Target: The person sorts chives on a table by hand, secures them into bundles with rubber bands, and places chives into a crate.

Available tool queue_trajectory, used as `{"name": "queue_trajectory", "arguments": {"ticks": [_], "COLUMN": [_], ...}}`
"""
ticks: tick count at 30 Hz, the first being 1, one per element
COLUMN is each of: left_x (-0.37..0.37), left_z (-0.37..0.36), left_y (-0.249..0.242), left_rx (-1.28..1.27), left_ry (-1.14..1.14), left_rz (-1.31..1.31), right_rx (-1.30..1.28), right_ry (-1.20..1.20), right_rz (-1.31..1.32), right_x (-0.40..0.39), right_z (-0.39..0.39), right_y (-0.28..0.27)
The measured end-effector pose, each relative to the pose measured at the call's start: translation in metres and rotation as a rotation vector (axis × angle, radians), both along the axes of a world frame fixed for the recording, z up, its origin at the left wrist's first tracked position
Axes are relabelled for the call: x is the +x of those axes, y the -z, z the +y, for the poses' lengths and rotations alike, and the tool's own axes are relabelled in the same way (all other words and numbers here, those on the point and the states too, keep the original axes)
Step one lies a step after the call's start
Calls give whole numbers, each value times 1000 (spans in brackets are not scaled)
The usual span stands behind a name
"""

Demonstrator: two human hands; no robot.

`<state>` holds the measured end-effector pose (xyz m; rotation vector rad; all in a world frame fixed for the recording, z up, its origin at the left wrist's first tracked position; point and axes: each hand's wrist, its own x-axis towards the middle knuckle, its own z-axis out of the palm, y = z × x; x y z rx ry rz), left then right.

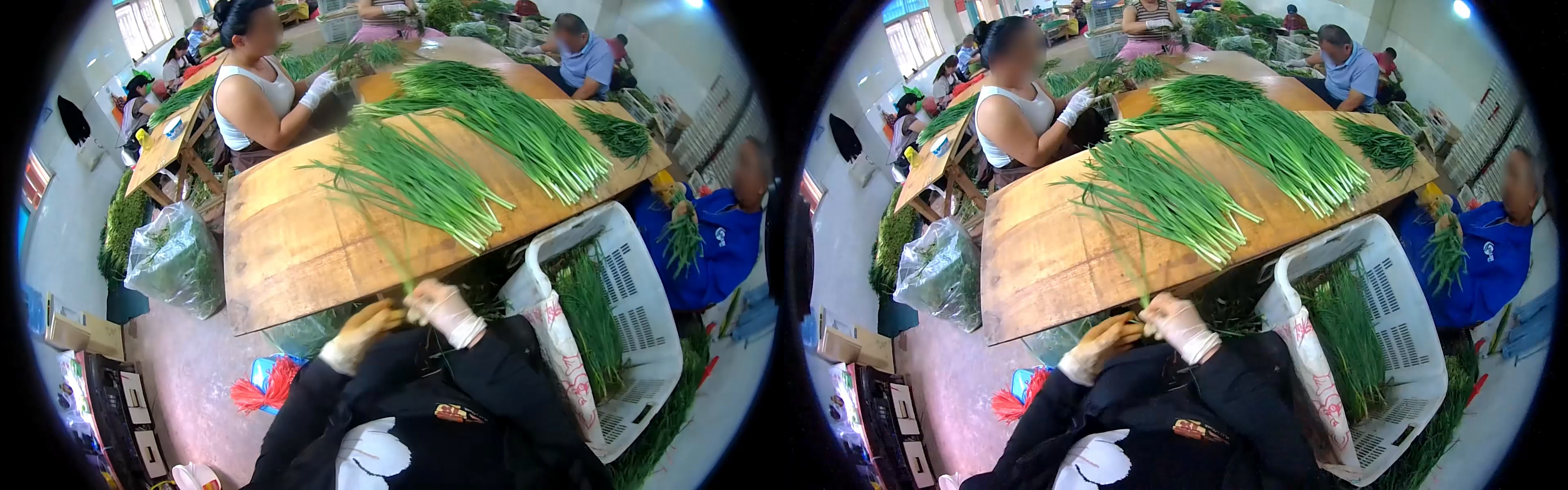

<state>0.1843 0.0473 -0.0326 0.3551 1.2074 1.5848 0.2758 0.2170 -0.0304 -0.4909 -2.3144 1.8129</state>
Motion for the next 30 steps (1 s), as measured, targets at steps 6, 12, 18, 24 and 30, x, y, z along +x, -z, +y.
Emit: {"name": "queue_trajectory", "arguments": {"ticks": [6, 12, 18, 24, 30], "left_x": [1, -19, -26, -11, -10], "left_z": [64, 55, 15, 5, 11], "left_y": [17, 21, 25, 37, 25], "left_rx": [131, 407, 383, 210, 90], "left_ry": [-71, -48, -67, -168, -155], "left_rz": [-658, -774, -647, -547, -433], "right_rx": [968, 1440, 1547, 1119, 745], "right_ry": [406, 394, 520, -191, 146], "right_rz": [93, -167, 186, 31, 68], "right_x": [8, -29, -27, 3, 18], "right_z": [67, 127, 77, 5, 42], "right_y": [-25, 5, -86, -59, -10]}}
